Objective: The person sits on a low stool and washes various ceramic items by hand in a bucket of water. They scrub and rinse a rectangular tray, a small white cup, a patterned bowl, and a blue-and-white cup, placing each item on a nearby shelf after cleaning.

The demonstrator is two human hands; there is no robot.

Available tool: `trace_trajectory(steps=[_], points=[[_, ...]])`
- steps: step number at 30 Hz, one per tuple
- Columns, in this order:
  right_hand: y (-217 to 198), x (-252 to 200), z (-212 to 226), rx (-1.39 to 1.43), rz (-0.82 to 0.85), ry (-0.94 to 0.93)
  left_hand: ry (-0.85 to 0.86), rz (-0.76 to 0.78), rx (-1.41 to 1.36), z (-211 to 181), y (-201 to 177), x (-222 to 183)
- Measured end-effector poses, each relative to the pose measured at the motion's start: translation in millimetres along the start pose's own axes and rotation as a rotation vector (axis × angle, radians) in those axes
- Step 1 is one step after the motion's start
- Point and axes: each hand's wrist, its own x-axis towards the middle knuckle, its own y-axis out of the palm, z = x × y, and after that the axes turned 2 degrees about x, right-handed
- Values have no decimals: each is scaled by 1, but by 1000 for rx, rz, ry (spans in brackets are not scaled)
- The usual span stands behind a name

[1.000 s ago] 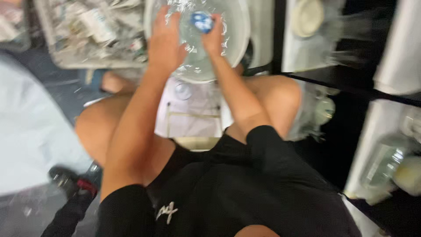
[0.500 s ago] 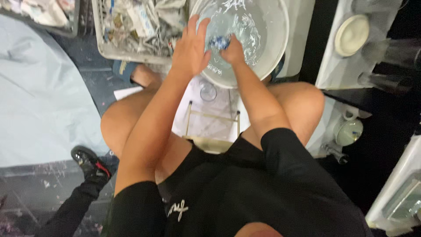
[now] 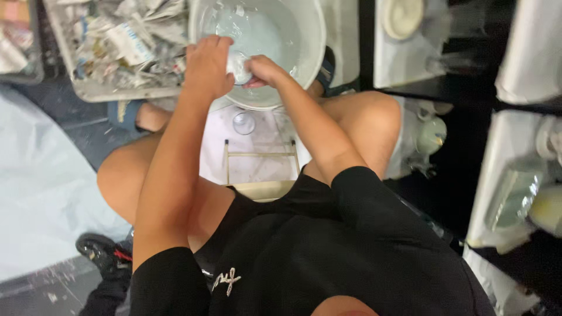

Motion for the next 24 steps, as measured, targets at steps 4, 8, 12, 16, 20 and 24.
trace_trajectory(steps=[4,8,12,16,20,24], points=[[-6,-28,12,118,17,18,-2,-2,160,-16,11,6],[-29,-54,16,38,-13,-40,-60,231,218,-32,20,21],[-55,-69,15,69,-15,-74,-83,410,122,-35,40,29],[-74,-77,6,90,32,-149,197,99,-211,-33,60,35],[-72,-78,11,116,14,-228,120,72,-270,-35,68,52],[-79,-84,26,-68,-31,-365,41,57,-230,-33,68,67]])
